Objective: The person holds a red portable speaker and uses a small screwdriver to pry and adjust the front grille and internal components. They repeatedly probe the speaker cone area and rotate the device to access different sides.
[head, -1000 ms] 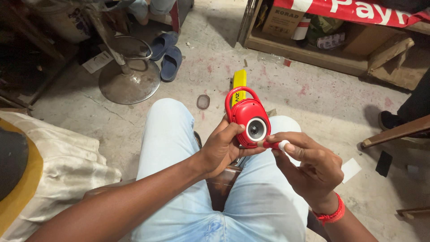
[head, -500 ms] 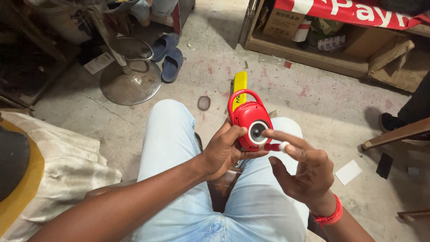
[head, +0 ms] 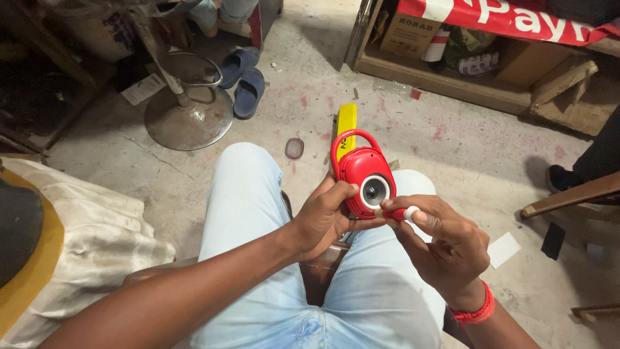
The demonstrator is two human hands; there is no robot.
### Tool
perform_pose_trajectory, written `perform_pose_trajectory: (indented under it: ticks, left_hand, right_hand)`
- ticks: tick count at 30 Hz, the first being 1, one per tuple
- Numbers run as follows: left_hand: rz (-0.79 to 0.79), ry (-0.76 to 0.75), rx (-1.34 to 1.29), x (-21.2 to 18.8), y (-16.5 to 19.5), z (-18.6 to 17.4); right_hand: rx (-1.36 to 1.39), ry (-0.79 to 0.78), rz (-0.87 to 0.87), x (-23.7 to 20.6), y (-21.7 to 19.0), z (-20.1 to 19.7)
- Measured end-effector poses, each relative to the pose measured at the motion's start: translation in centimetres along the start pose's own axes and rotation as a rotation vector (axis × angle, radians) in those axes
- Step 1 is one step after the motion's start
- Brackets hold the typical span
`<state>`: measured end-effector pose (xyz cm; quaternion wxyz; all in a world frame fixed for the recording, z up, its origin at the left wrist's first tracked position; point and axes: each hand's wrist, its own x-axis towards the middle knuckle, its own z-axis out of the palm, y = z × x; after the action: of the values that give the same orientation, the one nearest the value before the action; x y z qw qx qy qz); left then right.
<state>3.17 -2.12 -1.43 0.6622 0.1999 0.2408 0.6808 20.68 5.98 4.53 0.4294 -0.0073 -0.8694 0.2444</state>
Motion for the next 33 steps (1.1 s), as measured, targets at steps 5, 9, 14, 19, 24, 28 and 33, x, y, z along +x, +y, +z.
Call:
perform_pose_trajectory:
  ticks: [5, 9, 14, 19, 24, 28, 33]
  left_hand:
    - [0.004, -0.023, -0.015, -0.1, 0.0, 0.1]
    - [-0.005, -0.008, 0.017, -0.1, -0.1, 0.2]
    - [-0.011, -0.025, -0.010, -0.2, 0.0, 0.1]
    - [-0.008, 0.013, 0.028, 0.0, 0.1, -0.1]
    - [-0.006, 0.025, 0.020, 0.0, 0.0, 0.1]
    - [-0.009, 0.036, 0.021, 0.0, 0.1, 0.1]
    - [-0.004, 0.029, 0.020, 0.0, 0.2, 0.1]
  right_hand:
    - [-0.031, 0.025, -0.023, 0.0, 0.3, -0.1]
    - [-0.057, 0.057, 0.032, -0.5, 0.8, -0.2]
    - [0.090, 0.054, 0.030, -1.3, 1.2, 0.1]
    - [0.299, -0.070, 0.107, -1.8, 1.0, 0.0]
    - [0.149, -0.037, 0.024, -1.3, 0.8, 0.1]
    - [0.082, -0.021, -0.021, -0.6, 0.3, 0.2]
    - [0.059, -0.005, -0.012, 0.0, -0.1, 0.3]
